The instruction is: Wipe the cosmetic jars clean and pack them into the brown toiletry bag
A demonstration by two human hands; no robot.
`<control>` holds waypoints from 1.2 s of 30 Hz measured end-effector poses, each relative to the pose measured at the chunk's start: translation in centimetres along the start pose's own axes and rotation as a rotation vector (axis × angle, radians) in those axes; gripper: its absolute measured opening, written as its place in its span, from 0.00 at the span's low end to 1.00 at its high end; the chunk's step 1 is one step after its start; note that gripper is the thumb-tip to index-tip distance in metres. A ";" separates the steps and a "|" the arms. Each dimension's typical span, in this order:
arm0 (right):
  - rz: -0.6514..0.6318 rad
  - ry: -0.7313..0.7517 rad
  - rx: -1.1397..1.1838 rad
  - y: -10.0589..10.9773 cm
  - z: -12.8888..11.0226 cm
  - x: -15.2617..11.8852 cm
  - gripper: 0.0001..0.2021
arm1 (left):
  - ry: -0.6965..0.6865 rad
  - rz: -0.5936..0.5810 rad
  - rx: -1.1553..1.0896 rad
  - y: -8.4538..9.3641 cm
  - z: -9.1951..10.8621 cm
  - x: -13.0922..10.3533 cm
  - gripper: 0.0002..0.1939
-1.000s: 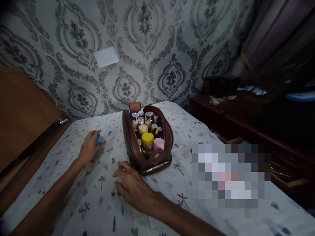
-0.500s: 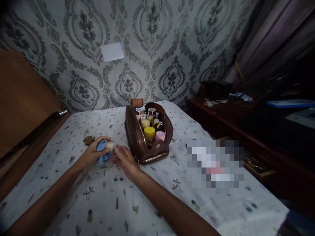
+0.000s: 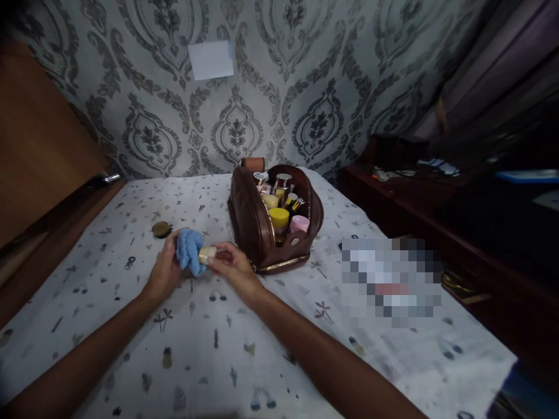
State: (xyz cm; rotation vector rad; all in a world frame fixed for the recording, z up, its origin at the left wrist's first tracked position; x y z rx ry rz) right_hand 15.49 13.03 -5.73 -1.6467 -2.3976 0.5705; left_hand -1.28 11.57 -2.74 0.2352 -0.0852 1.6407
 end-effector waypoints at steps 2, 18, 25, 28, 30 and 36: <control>0.006 0.026 -0.002 0.0 -0.1 0.0 0.23 | -0.102 -0.069 0.101 -0.7 0.8 -0.3 0.28; -0.140 0.227 -0.323 -0.9 -0.5 -0.9 0.18 | -0.128 -0.297 0.395 -2.6 2.6 -1.2 0.17; -0.144 0.370 -0.532 -1.0 -0.9 -1.9 0.17 | 0.000 -0.198 0.224 -1.8 1.0 -0.4 0.21; -0.139 0.349 -0.497 -1.0 -0.9 -1.8 0.17 | 0.050 -0.183 0.171 -1.6 0.2 -0.2 0.20; -0.118 0.331 -0.457 -0.9 -0.9 -1.7 0.17 | 0.080 -0.180 0.133 -1.5 0.1 -0.2 0.18; -0.008 0.254 -0.315 -0.3 -1.5 -1.2 0.21 | 0.040 -0.196 0.121 -1.5 1.3 -0.5 0.18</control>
Point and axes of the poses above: each hand's wrist, its own x-axis towards the middle knuckle, its own y-axis out of the back of the hand, z = x × y, the point moved 5 cm from there along x, towards the middle knuckle, and after that the axes turned 3 degrees about -x, right-handed, at the moved point
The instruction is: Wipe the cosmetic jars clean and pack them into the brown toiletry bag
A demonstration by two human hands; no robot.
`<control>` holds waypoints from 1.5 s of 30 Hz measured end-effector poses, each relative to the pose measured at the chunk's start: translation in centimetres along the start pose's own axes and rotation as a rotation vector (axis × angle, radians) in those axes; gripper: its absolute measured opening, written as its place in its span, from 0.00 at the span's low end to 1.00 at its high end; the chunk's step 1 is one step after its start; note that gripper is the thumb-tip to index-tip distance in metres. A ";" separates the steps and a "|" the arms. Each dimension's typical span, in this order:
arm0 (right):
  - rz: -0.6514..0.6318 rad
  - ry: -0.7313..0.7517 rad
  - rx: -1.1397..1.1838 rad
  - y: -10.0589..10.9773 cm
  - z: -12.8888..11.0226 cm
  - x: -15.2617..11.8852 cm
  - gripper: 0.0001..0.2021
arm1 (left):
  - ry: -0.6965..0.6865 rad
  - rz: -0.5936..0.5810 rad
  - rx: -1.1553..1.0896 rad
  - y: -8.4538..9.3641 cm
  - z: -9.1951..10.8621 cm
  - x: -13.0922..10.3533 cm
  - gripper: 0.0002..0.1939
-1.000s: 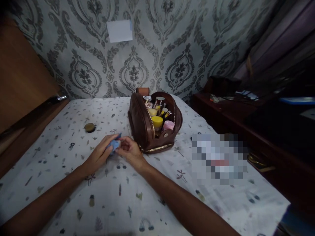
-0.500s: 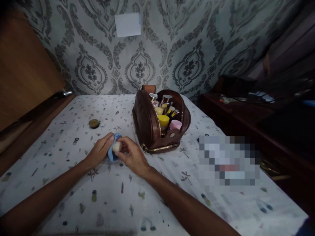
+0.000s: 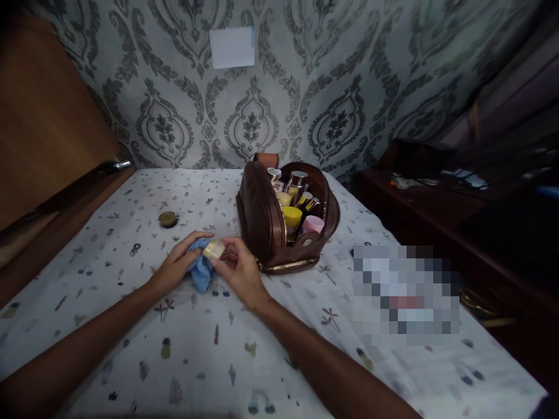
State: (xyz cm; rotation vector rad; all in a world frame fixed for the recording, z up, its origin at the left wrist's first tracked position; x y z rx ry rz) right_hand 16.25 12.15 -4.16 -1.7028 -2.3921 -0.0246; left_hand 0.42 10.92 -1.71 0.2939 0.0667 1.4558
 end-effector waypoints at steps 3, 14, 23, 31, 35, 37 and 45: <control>0.012 -0.025 0.046 0.3 -0.4 0.1 0.20 | -0.002 -0.121 -0.086 -0.5 0.1 -0.3 0.23; -0.047 -0.070 0.029 0.0 -0.4 0.0 0.23 | 0.059 -0.129 -0.134 -0.7 0.1 -0.3 0.24; -0.068 -0.104 0.049 0.0 -0.4 0.0 0.22 | 0.017 -0.144 -0.077 -0.8 0.0 -0.5 0.23; -0.017 -0.076 0.087 0.3 -0.3 0.1 0.23 | 0.014 -0.165 -0.128 -0.8 -0.3 -0.6 0.31; 0.038 -0.023 0.052 0.4 -0.6 0.1 0.22 | 0.058 0.062 -0.104 0.2 -1.1 -0.1 0.28; 0.051 -0.001 0.016 0.4 -0.5 0.1 0.22 | 0.051 0.142 -0.147 0.5 -1.4 0.1 0.30; 0.027 0.147 -0.218 0.2 -1.1 -0.7 0.15 | 0.004 -0.100 -0.073 -0.8 -0.2 -0.2 0.27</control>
Point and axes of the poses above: each hand's wrist, its own x-axis towards the middle knuckle, its own y-axis out of the back of the hand, z = x × y, the point moved 5 cm from there along x, towards the middle knuckle, and after that the axes turned 3 degrees about -x, right-handed, at the moved point
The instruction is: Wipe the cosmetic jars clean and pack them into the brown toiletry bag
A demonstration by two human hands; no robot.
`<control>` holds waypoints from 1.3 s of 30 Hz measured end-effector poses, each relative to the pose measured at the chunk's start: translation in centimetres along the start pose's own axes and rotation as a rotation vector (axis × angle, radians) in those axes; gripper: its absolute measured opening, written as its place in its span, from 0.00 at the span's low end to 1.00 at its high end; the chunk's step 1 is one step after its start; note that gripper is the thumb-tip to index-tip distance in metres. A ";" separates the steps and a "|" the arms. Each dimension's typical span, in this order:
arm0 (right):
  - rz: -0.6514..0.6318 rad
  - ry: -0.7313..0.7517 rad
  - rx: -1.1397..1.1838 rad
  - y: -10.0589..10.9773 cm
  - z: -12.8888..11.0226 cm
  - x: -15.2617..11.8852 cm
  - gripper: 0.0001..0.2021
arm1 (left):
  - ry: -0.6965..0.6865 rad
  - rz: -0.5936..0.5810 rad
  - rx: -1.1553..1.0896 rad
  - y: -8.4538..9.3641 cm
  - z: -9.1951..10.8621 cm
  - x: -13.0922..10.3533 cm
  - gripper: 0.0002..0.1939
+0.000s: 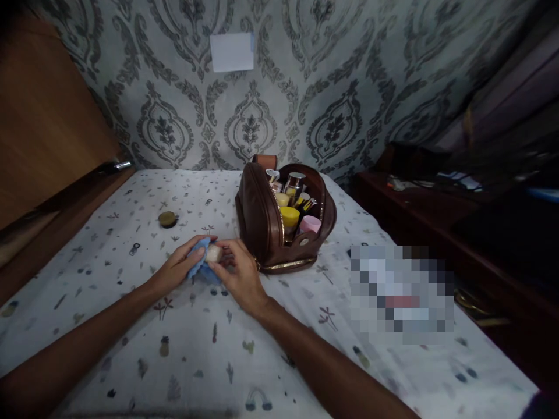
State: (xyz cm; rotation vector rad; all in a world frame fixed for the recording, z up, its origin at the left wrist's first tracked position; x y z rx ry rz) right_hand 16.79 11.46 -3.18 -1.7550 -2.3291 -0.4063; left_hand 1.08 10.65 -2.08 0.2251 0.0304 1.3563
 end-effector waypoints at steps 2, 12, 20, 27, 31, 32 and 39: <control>0.003 0.015 -0.042 0.1 -0.2 -0.1 0.13 | -0.010 0.001 0.012 0.0 0.3 -0.2 0.25; -0.041 -0.009 -0.146 0.5 -0.7 0.1 0.14 | -0.065 0.035 0.051 0.0 0.8 -0.5 0.21; -0.101 -0.158 -0.029 0.3 0.6 0.3 0.20 | -0.054 0.017 0.087 -0.2 1.1 -0.7 0.23; -0.043 -0.062 -0.069 0.1 0.1 0.1 0.20 | -0.070 0.064 0.013 0.3 0.8 -0.4 0.22; -0.045 -0.019 -0.098 0.2 -0.4 0.1 0.16 | -0.047 0.048 0.027 0.3 0.7 -0.3 0.24; -0.051 -0.024 -0.091 0.2 -0.4 0.1 0.15 | -0.045 0.049 0.026 0.3 0.7 -0.3 0.24; -0.086 -0.158 0.075 -0.1 0.8 0.3 0.21 | -0.055 0.078 0.011 0.5 1.0 -0.2 0.24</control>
Point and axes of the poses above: each hand's wrist, its own x-axis towards the middle knuckle, its own y-axis out of the back of the hand, z = x × y, the point moved 5 cm from there along x, towards the middle knuckle, and after that the axes turned 3 degrees about -x, right-handed, at the moved point
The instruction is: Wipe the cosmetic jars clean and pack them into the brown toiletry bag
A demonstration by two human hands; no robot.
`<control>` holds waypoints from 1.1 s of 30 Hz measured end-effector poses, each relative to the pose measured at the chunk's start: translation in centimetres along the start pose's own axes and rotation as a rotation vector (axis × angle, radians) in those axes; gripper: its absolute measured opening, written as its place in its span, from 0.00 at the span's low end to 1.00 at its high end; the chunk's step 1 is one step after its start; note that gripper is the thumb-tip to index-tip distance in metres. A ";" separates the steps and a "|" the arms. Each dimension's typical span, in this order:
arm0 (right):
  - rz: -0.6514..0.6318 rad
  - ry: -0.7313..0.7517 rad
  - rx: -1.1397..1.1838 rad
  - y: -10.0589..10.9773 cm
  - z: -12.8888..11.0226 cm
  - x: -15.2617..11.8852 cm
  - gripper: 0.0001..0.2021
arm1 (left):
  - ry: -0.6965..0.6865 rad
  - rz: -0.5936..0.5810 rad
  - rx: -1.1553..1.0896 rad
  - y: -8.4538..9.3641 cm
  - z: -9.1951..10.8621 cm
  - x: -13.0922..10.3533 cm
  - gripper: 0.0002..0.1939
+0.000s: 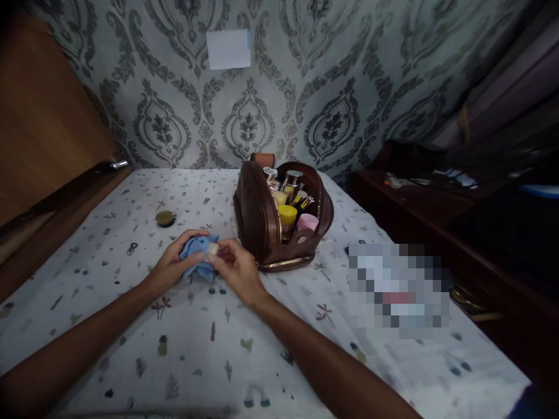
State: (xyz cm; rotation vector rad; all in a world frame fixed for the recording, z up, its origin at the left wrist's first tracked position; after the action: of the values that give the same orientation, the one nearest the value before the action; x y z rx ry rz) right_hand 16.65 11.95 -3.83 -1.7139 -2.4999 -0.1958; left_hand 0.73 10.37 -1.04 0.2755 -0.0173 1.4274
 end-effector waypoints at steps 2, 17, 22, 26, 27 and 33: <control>-0.038 -0.048 0.064 -0.2 0.3 0.1 0.23 | 0.010 -0.016 -0.018 0.0 0.1 0.0 0.25; 0.027 -0.090 0.262 -0.3 0.3 0.1 0.24 | 0.058 0.086 0.003 0.1 -0.1 -0.1 0.22; -0.020 -0.063 0.210 -0.6 0.0 0.0 0.21 | 0.100 0.105 0.007 0.3 -0.4 0.0 0.23; -0.007 -0.040 0.208 -0.5 -0.5 0.0 0.21 | 0.094 0.116 0.007 0.4 -0.4 0.0 0.24; -0.007 -0.045 0.215 -0.4 -0.6 0.0 0.21 | 0.088 0.114 0.004 0.4 -0.4 0.0 0.24; -0.033 -0.129 0.347 -0.4 -0.4 0.1 0.23 | 0.075 0.082 -0.023 0.2 -0.3 0.1 0.25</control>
State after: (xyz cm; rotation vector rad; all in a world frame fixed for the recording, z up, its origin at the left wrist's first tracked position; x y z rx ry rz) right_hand 16.29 11.83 -3.45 -1.5880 -2.4651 0.3370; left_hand 0.49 10.54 -1.27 0.2041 0.0163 1.5176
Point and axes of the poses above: each hand's wrist, its own x-axis towards the middle knuckle, its own y-axis out of the back of the hand, z = x × y, the point moved 5 cm from there along x, towards the middle knuckle, and after that the axes turned 3 degrees about -x, right-handed, at the moved point
